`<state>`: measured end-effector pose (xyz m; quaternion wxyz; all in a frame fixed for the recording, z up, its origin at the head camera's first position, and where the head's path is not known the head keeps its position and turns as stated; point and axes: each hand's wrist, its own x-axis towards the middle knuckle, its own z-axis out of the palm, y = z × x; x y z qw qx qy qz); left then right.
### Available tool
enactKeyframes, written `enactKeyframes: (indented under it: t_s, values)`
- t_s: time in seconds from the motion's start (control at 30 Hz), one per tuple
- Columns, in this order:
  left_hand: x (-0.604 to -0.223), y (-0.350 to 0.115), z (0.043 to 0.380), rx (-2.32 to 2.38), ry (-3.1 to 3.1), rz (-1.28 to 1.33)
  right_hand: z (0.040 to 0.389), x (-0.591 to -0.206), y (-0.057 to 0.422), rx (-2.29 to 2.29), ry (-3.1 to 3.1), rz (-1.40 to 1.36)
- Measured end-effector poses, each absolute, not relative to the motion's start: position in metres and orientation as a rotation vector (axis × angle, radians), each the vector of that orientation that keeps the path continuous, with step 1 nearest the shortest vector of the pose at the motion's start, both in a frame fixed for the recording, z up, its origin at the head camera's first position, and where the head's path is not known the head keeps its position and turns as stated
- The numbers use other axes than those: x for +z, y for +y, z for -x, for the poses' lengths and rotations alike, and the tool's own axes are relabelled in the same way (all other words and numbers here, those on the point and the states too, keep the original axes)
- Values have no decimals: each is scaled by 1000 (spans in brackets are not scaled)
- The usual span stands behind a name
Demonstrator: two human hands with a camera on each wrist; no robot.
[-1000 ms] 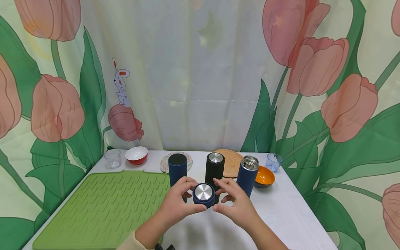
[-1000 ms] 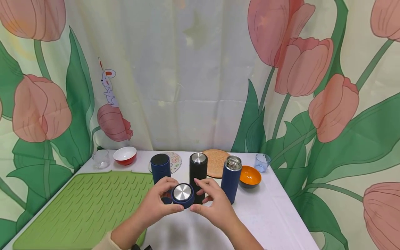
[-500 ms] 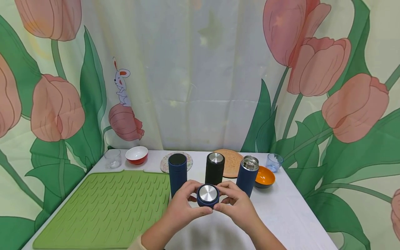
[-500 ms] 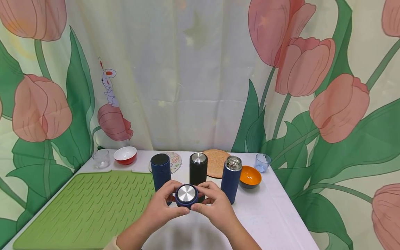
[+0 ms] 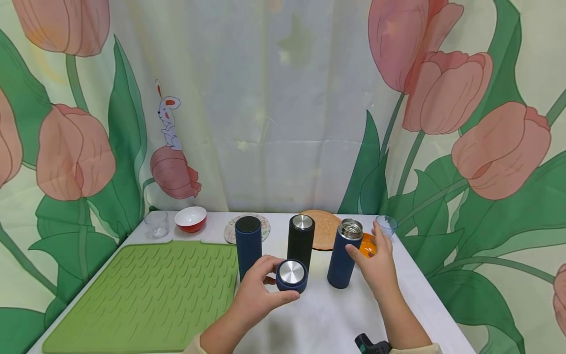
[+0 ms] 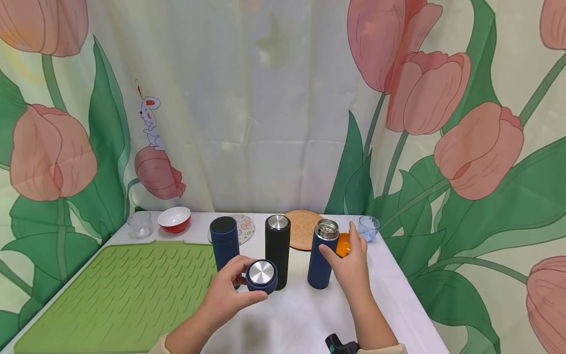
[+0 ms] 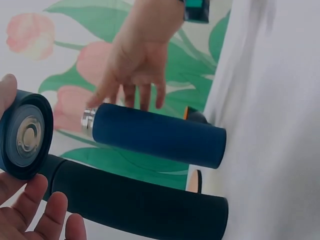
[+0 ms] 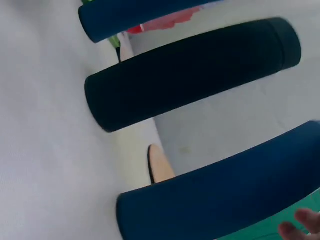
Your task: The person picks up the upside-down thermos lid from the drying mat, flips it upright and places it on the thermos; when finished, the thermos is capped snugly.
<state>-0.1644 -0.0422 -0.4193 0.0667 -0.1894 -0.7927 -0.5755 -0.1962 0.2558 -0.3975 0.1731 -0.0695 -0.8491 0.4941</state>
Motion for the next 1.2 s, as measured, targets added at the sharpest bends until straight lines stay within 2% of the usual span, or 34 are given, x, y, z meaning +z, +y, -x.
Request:
enactKeyframes:
  t_s: [0.17,0.43,0.6,0.77,0.93,1.2]
  values:
    - [-419,-40,164,-1754,-2411,551,213,-407,266,1580,-2515,279]
    - [-421,-25,166,-1776,-2418,613,219,-409,273,1571,-2493,292]
    - [-417,11,168,-1798,-2427,662,222,-416,279,1573,-2494,263]
    - [-388,61,170,-1718,-2389,626,225,-420,282,1601,-2463,257]
    - [-365,101,194,-1647,-2283,623,228,-424,284,1535,-2456,215]
    - [-371,125,234,-1736,-2243,457,230,-423,277,1571,-2453,171]
